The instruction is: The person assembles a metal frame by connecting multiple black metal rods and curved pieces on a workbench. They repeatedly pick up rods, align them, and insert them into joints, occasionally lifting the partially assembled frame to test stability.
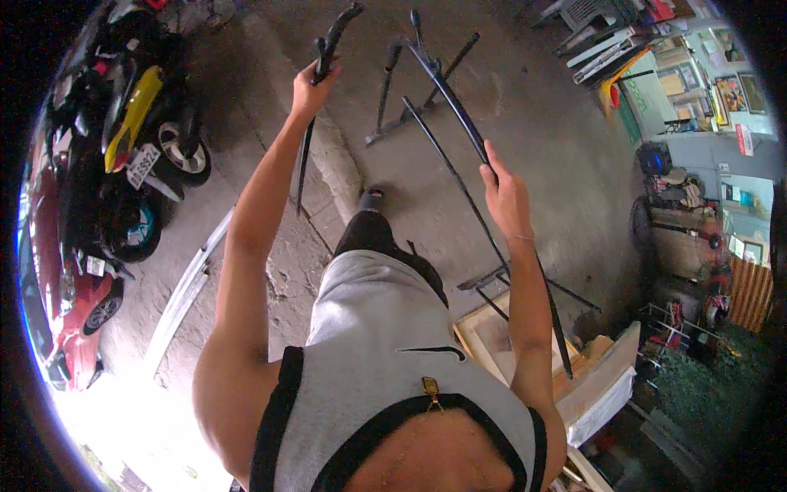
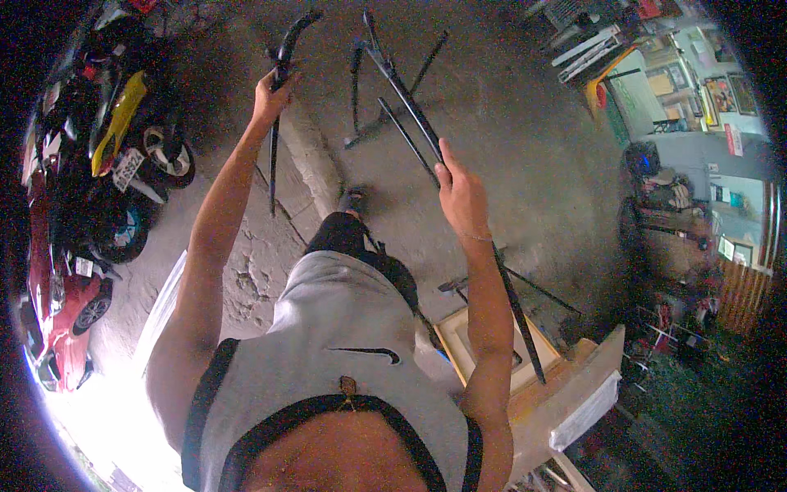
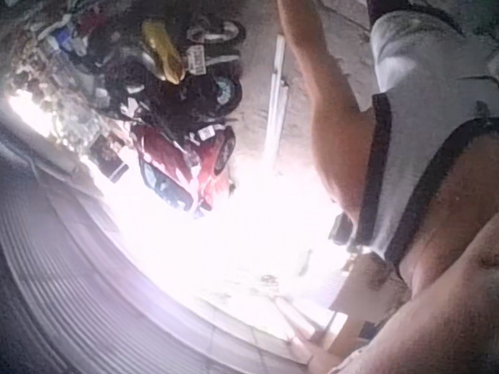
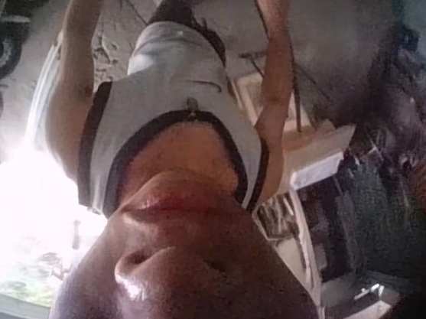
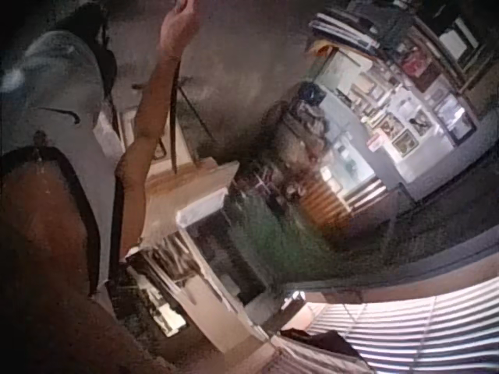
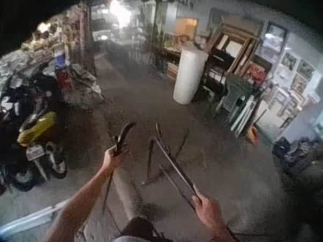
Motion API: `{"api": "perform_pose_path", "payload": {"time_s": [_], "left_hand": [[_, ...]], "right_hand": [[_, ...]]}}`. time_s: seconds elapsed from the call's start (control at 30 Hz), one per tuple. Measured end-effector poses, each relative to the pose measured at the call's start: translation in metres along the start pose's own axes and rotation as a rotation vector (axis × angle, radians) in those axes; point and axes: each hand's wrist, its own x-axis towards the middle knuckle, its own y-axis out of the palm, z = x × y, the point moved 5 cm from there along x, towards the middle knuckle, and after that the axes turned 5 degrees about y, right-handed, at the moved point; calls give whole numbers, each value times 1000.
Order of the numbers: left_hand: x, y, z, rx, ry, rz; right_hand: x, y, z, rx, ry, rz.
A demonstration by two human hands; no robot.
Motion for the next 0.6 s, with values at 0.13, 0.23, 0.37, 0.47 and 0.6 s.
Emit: {"api": "perform_pose_path", "payload": {"time_s": [0.13,0.23,0.37,0.47,0.6], "left_hand": [[46,35,11,65,36,63],[59,57,14,-4,16,131],[70,76,13,-67,1,184],[77,87,13,-106,-14,216],[84,102,20,-212,-2,253]], "right_hand": [[9,-2,2,-97,80,114],[6,1,0,-153,108,152],[8,5,-1,-143,5,49],[10,7,-6,-158,8,52],[6,9,-6,-242,3,71]]}}
